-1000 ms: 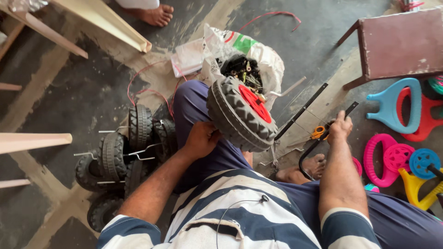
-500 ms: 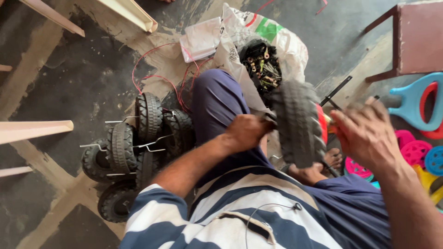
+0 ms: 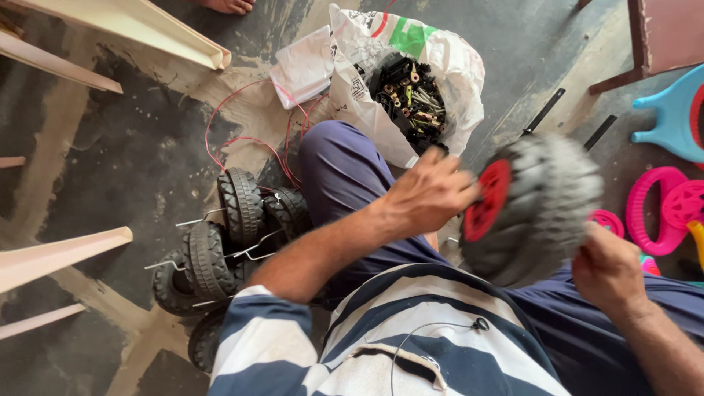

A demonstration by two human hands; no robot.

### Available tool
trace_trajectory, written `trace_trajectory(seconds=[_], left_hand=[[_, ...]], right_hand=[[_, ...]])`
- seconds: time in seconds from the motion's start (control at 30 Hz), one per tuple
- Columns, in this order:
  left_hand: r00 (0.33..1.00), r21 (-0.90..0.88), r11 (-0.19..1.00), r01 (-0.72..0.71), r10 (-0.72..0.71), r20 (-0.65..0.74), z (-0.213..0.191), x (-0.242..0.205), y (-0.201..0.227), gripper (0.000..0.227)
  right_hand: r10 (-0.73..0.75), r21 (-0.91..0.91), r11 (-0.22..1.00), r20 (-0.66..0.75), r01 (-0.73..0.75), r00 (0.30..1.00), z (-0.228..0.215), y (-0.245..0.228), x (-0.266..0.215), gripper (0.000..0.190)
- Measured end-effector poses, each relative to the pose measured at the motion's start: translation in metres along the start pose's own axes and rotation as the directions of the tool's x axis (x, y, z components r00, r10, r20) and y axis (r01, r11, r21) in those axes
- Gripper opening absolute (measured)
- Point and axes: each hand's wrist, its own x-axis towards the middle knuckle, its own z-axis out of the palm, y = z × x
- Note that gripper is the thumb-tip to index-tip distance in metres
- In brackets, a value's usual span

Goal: The person assembles toy wheels by inserting a metal axle into a tire, attaching a red plastic hub cap, and securing it with a nut. The person repeats this process for multiple wheels, retrieving parts from a nearby bag.

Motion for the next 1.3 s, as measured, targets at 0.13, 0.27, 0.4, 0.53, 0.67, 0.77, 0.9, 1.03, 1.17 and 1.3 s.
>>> trace_trajectory(seconds=[0.13, 0.27, 0.4, 0.53, 0.67, 0.77, 0.9, 1.03, 1.17, 1.3], left_hand=[[0.927, 0.245, 0.969, -0.031, 0.119, -0.355, -0.028, 0.053, -0.012, 0.040], [0.757, -0.392, 0.905, 0.165, -0.371, -0.539, -0.022, 0.068, -0.084, 0.041], [0.484, -0.753, 0.530, 0.389, -0.813, -0.323, 0.042, 0.074, -0.187, 0.021], [0.417, -0.304, 0.444, 0.843, -0.896, -0.152, 0.137, 0.048, -0.235, 0.016], [0.383, -0.011, 0.383, 0.924, -0.922, 0.056, 0.182, 0.035, -0.252, 0.021], [0.211, 0.021, 0.221, 0.975, -0.951, 0.227, 0.182, 0.037, -0.270, 0.031], [0.329, 0.037, 0.352, 0.935, -0.903, 0.278, 0.187, 0.043, -0.275, 0.026], [0.553, 0.090, 0.624, 0.776, -0.743, 0.377, 0.218, 0.037, -0.251, 0.021], [0.776, 0.288, 0.782, 0.553, -0.609, 0.164, 0.265, 0.026, -0.235, 0.017], [0.799, 0.240, 0.794, 0.559, -0.593, 0.100, 0.286, 0.021, -0.241, 0.019]], right_hand=[[0.121, 0.821, 0.565, -0.179, 0.080, 0.976, 0.019, 0.045, -0.024, 0.031], [0.314, 0.964, 0.246, -0.175, 0.098, 0.933, 0.020, 0.096, -0.053, 0.046], [0.421, 0.999, 0.038, 0.019, -0.038, 0.907, 0.023, 0.157, -0.054, 0.065], [0.400, 0.999, 0.023, 0.017, -0.029, 0.916, 0.011, 0.150, -0.041, 0.067], [0.396, 0.995, 0.083, 0.013, -0.050, 0.918, -0.009, 0.124, -0.029, 0.063], [0.426, 0.993, 0.097, 0.014, -0.060, 0.905, -0.007, 0.131, -0.025, 0.060], [0.471, 0.990, 0.116, 0.019, -0.083, 0.882, 0.004, 0.167, -0.045, 0.055], [0.522, 0.985, 0.129, 0.032, -0.116, 0.853, 0.023, 0.206, -0.080, 0.051], [0.529, 0.985, 0.141, 0.010, -0.100, 0.849, 0.028, 0.218, -0.074, 0.047], [0.456, 0.977, 0.210, -0.131, 0.036, 0.880, 0.003, 0.157, -0.033, 0.036]])
